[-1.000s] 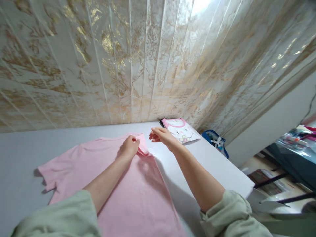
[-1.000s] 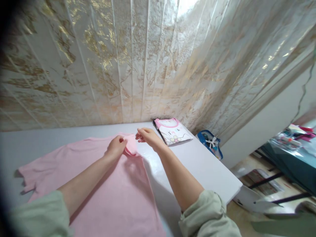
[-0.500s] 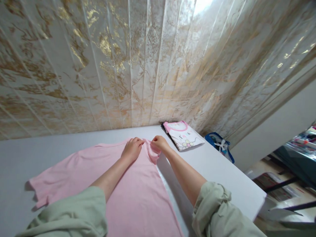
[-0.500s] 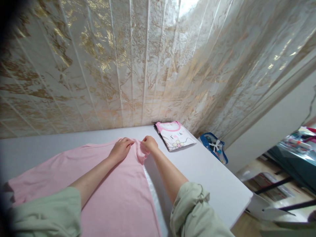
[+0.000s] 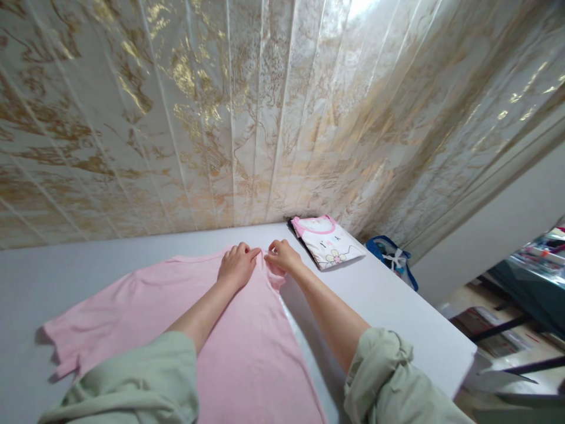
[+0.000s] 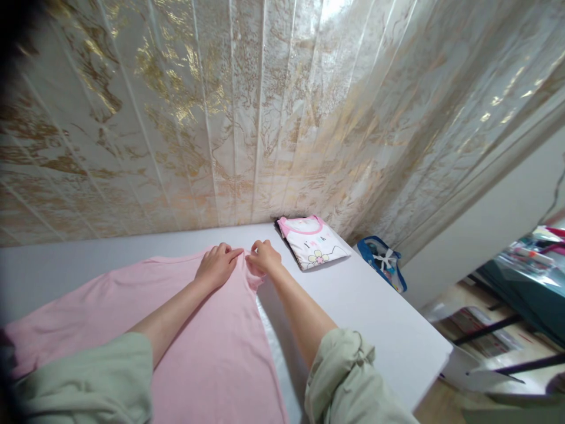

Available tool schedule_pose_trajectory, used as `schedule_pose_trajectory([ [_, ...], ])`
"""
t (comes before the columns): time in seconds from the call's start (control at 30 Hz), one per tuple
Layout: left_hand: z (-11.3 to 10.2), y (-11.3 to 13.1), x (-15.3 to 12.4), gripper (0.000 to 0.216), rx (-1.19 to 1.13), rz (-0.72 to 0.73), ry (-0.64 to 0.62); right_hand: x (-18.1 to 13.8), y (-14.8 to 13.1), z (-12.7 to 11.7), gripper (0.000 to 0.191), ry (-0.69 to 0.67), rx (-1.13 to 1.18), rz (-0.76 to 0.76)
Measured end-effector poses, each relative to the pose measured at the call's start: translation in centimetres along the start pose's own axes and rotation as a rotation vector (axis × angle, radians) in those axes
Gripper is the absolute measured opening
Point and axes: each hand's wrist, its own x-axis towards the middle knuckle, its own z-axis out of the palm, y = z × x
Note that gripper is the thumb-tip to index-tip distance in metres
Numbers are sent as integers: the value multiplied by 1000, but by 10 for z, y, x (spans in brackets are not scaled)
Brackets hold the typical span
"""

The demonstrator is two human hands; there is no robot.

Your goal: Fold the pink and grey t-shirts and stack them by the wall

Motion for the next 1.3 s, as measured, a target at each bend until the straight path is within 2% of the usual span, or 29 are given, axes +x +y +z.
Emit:
schedule_pose_trajectory([
  [0.13,-1,0,-3,34,-4,7,17,-2,23,-14,24,32,55,-60],
  [0.27,0,-3,-2,35,-27,10,28,-19,45,-31,23,-28,95,-134],
  [0.4,1,-4,-2,36,-40,14,39,-34,52,-31,11,-40,92,-264],
  [0.5,1,-4,-2,36,-42,15,43,-35,52,-25,13,-10,43,-326],
  [0.73,2,-4,-2,36,-47,10,46,-33,46,-19,17,63,16,-312],
  [0.87,2,-4,-3,36,-47,7,45,-35,44,-18,13,162,111,-221],
  [1.07,-1,-1,-3,36,-26,16,42,-39,46,-15,10,310,133,-77],
  [1.17,-1,0,-3,38,17,31,21,-39,47,-12,9,294,110,-73],
  [1.3,-2,2,-3,40,59,35,-2,-38,46,-12,19,273,104,-51],
])
